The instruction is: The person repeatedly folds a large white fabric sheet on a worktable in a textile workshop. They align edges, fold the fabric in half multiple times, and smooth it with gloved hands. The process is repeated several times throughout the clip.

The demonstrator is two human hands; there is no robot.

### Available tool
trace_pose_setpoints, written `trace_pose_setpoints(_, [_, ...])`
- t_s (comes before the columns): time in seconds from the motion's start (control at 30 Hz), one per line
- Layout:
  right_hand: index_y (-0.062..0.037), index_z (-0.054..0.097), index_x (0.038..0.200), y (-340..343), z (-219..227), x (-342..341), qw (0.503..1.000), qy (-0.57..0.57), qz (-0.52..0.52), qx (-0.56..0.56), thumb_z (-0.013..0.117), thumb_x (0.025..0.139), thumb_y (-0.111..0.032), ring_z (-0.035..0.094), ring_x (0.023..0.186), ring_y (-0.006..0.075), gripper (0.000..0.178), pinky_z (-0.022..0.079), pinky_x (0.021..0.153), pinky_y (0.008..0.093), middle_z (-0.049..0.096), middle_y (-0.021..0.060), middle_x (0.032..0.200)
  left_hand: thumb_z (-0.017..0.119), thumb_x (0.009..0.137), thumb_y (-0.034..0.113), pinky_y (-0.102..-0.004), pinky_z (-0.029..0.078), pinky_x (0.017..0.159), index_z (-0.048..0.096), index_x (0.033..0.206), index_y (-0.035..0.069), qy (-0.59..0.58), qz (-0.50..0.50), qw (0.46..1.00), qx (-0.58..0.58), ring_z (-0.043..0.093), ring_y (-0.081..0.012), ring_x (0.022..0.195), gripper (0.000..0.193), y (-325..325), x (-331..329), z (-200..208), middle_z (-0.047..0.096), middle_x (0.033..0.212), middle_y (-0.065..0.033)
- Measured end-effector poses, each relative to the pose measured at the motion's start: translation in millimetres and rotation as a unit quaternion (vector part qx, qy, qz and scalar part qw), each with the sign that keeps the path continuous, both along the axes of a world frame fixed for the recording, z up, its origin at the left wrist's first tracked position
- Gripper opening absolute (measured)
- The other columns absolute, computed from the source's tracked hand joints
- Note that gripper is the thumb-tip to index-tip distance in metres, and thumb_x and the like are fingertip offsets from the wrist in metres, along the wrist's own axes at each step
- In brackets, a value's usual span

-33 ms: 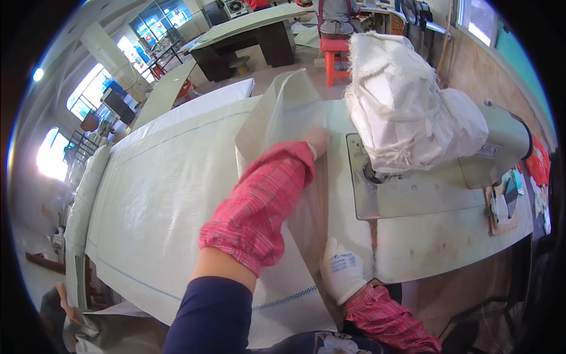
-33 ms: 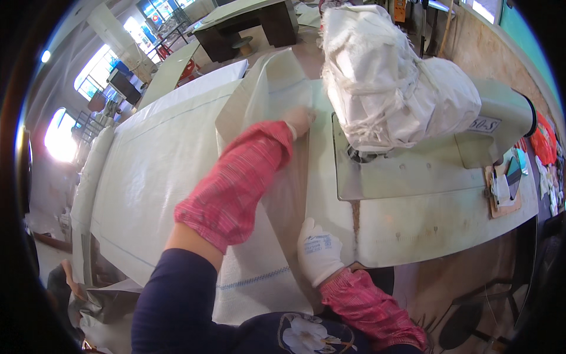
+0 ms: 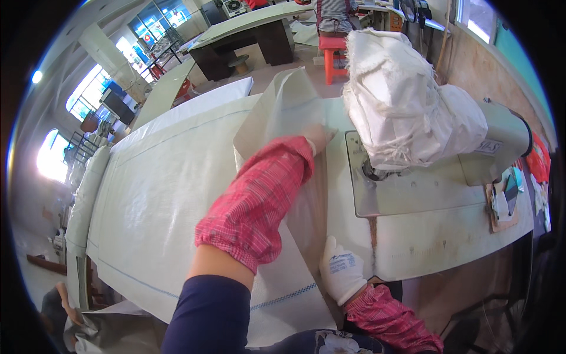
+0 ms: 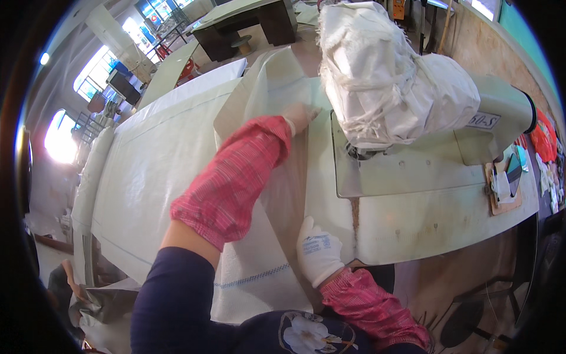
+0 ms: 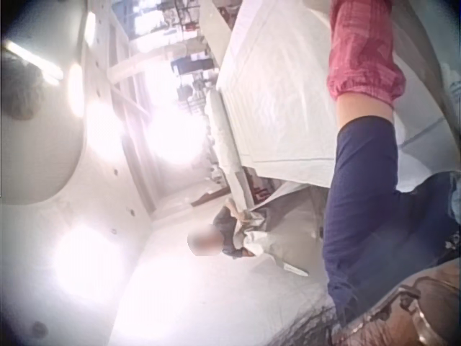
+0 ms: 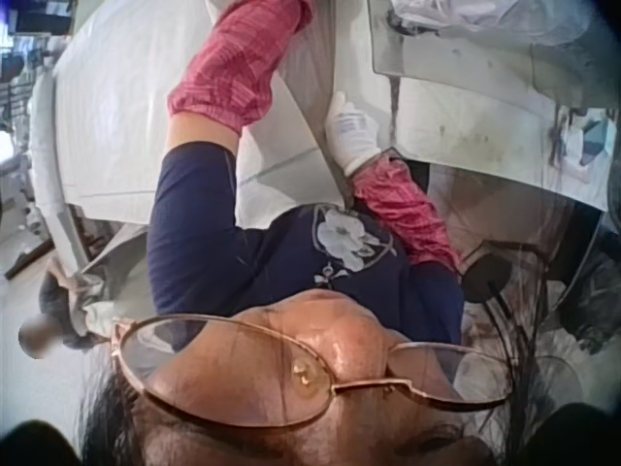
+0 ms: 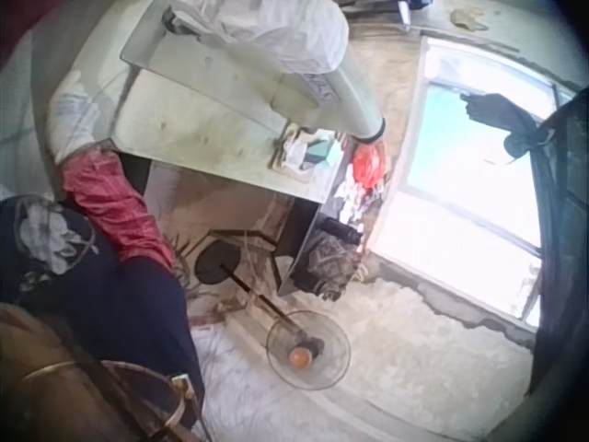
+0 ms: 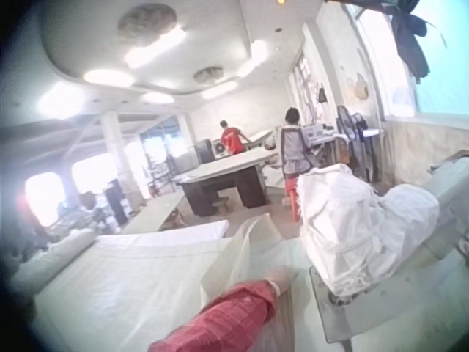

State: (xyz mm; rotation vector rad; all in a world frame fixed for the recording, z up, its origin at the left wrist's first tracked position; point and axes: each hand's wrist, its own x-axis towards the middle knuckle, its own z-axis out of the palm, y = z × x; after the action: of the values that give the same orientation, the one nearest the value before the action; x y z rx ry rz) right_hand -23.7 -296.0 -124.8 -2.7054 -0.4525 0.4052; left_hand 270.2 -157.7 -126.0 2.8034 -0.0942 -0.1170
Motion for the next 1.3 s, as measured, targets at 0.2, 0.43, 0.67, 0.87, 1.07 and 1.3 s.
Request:
trace_pose_setpoints(0.2, [0.0124,0.022,0.145,-4.5,20.0,-2.3,0.998,0.017,0.041,-0.047,0.053,0.086,-0.013,0.070,0.077,0.0331,0.072,0.054,0.071,0.0437,0.070,0.0189,0.090,0.068,0.078,0.018,-0.0423,0.053,0.081,0.072,0.100,0.002,-0.008,0.015,0.996,0.090,0.066,-0.0402,0.091,0.028,0.9,24.4,-0.2,0.069,0.099,-0.0230])
trace_pose_setpoints(0.43, [0.0114,0.026,0.143,-48.7,12.6,-22.5,0.999,0.005,0.032,-0.024,0.054,0.085,-0.014,0.070,0.072,0.0315,0.069,0.052,0.066,0.0422,0.070,0.0179,0.081,0.066,0.078,0.014,-0.0396,0.052,0.078,0.075,0.090,0.004,-0.062,0.024,0.984,-0.167,0.069,-0.0361,0.084,0.018,-19.2,-11.7,-25.5,0.071,0.086,-0.0204])
trace_pose_setpoints(0.67, [0.0087,0.025,0.145,-87.0,12.7,-107.3,0.997,0.075,-0.013,-0.016,0.055,0.085,-0.021,0.069,0.068,0.0314,0.074,0.052,0.059,0.0459,0.069,0.0163,0.078,0.068,0.077,0.016,-0.0398,0.053,0.076,0.074,0.090,0.002,-0.078,-0.010,0.982,-0.174,0.068,-0.0359,0.079,0.020,-75.8,-101.0,-33.7,0.070,0.085,-0.0221])
trace_pose_setpoints(0.87, [0.0118,0.030,0.142,-100.2,-0.1,-110.8,1.000,0.009,-0.022,0.003,0.057,0.080,-0.019,0.068,0.064,0.0274,0.074,0.051,0.055,0.0419,0.068,0.0177,0.076,0.066,0.080,0.018,-0.0427,0.052,0.076,0.067,0.108,0.004,-0.110,0.025,0.972,-0.207,0.065,-0.0402,0.086,0.032,-94.3,-90.4,-41.8,0.068,0.092,-0.0231])
trace_pose_setpoints(1.07, [0.0128,0.038,0.136,-102.8,-16.6,10.1,0.989,-0.143,0.005,-0.047,0.054,0.082,-0.012,0.069,0.082,0.0308,0.061,0.053,0.072,0.0447,0.071,0.0165,0.090,0.066,0.085,0.029,-0.0421,0.051,0.080,0.069,0.105,0.005,-0.029,-0.229,0.970,-0.070,0.065,-0.0370,0.092,0.032,-56.7,-39.7,7.5,0.070,0.098,-0.0183])
trace_pose_setpoints(1.3, [0.0031,0.058,0.115,-73.2,11.4,137.7,0.990,-0.105,-0.053,-0.079,0.052,0.086,-0.014,0.068,0.091,0.0360,0.034,0.053,0.075,0.0470,0.070,0.0198,0.097,0.058,0.089,0.060,-0.0360,0.048,0.087,0.072,0.102,0.004,0.258,-0.193,0.936,0.142,0.065,-0.0271,0.093,0.059,22.2,-111.6,161.6,0.071,0.098,-0.0120])
